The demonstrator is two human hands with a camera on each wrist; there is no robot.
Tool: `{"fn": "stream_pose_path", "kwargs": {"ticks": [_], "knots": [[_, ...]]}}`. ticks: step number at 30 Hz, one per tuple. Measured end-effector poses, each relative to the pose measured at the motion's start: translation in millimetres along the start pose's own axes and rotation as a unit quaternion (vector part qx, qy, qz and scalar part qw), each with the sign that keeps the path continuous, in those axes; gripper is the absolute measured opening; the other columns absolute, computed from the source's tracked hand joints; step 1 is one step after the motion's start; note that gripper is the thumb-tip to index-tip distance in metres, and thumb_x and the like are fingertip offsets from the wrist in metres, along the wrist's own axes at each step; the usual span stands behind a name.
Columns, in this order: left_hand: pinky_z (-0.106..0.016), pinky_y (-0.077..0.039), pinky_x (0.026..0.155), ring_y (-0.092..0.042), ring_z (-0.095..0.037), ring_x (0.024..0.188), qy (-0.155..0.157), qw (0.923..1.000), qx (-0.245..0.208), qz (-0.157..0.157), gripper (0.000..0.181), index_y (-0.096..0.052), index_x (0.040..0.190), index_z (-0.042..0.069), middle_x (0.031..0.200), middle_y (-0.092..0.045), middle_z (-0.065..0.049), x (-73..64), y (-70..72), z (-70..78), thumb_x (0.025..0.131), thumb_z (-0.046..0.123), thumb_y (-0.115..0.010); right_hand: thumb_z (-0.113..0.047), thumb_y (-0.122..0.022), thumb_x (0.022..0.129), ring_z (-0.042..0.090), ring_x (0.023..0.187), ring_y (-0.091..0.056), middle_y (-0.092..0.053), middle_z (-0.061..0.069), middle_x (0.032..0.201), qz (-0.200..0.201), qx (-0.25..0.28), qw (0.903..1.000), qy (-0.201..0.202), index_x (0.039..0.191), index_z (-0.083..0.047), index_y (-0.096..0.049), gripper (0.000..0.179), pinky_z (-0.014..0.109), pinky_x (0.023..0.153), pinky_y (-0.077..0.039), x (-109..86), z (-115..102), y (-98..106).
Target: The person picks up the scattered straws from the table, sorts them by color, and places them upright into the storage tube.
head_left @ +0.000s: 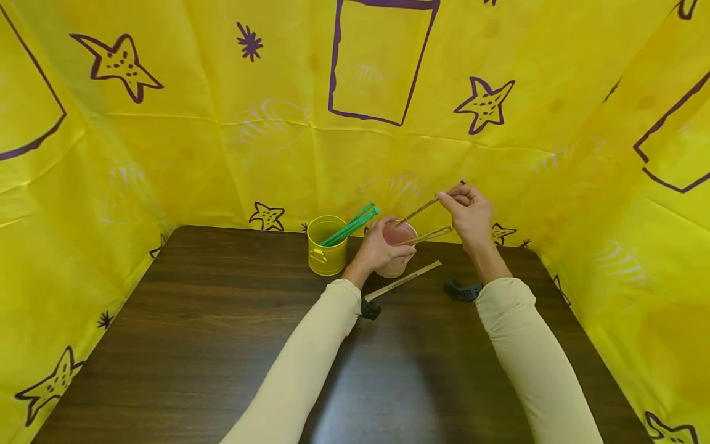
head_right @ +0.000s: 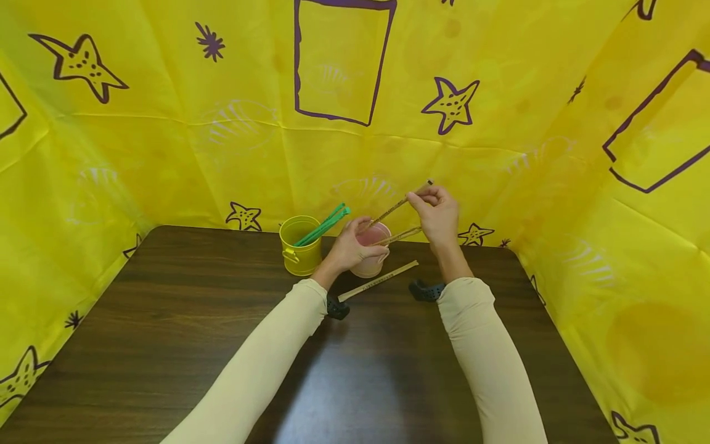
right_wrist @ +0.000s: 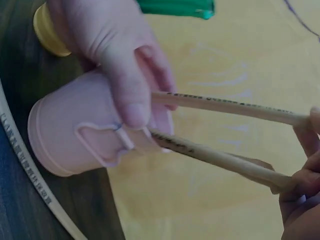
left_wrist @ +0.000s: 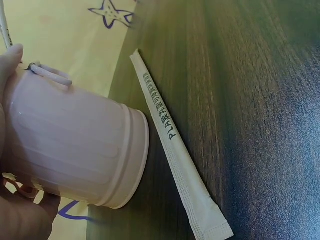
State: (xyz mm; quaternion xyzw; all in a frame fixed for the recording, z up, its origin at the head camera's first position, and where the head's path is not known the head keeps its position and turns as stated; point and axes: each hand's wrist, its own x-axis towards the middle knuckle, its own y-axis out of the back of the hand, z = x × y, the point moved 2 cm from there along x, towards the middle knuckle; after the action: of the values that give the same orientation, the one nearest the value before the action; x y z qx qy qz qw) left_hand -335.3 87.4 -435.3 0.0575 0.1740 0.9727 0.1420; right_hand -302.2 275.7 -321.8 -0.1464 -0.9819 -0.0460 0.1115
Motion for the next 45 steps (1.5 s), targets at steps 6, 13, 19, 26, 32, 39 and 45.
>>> {"fn": "stream_pose_path", "kwargs": {"ticks": [6,13,19,26,32,39,45], "knots": [[-0.041,-0.040,0.119,-0.046,-0.026,0.144,0.000,0.9996,-0.027,-0.012,0.094,-0.037,0.156,0.019,0.158,-0.038,-0.008,-1.3,-0.9,0.8,0.080,0.038,-0.089,-0.021,-0.079,0.091,0.005,0.082,-0.059,-0.070,-0.020,0.078,-0.014,-0.057,0.9983,-0.003,0.101,-0.010,-0.066,0.020,0.020,0.076,-0.043,1.7,9,-4],[-0.044,-0.047,0.111,-0.054,-0.029,0.131,-0.001,1.0000,0.007,0.004,0.096,-0.038,0.155,0.021,0.149,-0.043,-0.010,-0.5,0.9,-0.2,0.077,0.041,-0.090,-0.025,-0.081,0.089,0.000,0.092,-0.067,-0.074,-0.019,0.093,-0.008,-0.059,0.9981,0.015,0.117,-0.008,-0.067,0.036,0.016,0.066,-0.043,-0.3,6,-3],[-0.047,-0.048,0.109,-0.053,-0.032,0.130,-0.001,1.0000,0.009,-0.001,0.094,-0.038,0.155,0.021,0.149,-0.043,-0.011,-1.5,0.5,0.1,0.078,0.039,-0.089,-0.029,-0.078,0.092,0.001,0.065,-0.054,-0.067,-0.017,0.099,0.009,-0.125,0.9900,0.065,0.117,-0.009,-0.065,0.035,0.018,0.055,-0.041,-17.5,7,16],[-0.046,-0.048,0.109,-0.053,-0.030,0.131,0.007,0.9996,0.026,-0.010,0.094,-0.036,0.155,0.022,0.151,-0.041,-0.010,-0.5,1.7,-0.3,0.080,0.044,-0.087,-0.023,-0.076,0.093,0.006,0.047,-0.038,-0.069,0.002,0.095,-0.031,-0.236,0.9549,0.177,0.102,-0.006,-0.068,0.021,0.022,0.043,-0.033,-48.2,24,29],[-0.048,-0.048,0.109,-0.052,-0.032,0.131,-0.002,0.9994,0.031,-0.014,0.095,-0.034,0.156,0.019,0.151,-0.040,-0.011,-1.6,5.0,0.3,0.080,0.046,-0.086,-0.021,-0.079,0.091,0.010,0.055,-0.049,-0.073,0.007,0.090,-0.107,-0.299,0.9334,0.167,0.096,-0.010,-0.069,0.015,0.021,0.051,-0.041,-65.3,56,30],[-0.050,-0.046,0.110,-0.050,-0.034,0.133,-0.005,0.9988,0.044,-0.022,0.093,-0.032,0.156,0.018,0.152,-0.038,-0.013,-1.3,6.8,1.1,0.084,0.044,-0.084,-0.027,-0.077,0.092,0.017,0.066,-0.057,-0.074,0.009,0.108,-0.245,-0.315,0.9147,0.062,0.108,-0.010,-0.071,0.025,0.029,0.065,-0.052,-76.8,95,18],[-0.051,-0.045,0.112,-0.048,-0.035,0.135,-0.005,0.9984,0.052,-0.025,0.092,-0.031,0.156,0.018,0.153,-0.037,-0.014,-2.4,6.5,4.2,0.084,0.040,-0.084,-0.021,-0.077,0.092,0.036,0.125,-0.061,-0.071,0.011,0.121,-0.306,-0.331,0.8908,0.055,0.115,-0.006,-0.071,0.028,0.058,0.108,-0.045,-82.1,121,-1]]}}
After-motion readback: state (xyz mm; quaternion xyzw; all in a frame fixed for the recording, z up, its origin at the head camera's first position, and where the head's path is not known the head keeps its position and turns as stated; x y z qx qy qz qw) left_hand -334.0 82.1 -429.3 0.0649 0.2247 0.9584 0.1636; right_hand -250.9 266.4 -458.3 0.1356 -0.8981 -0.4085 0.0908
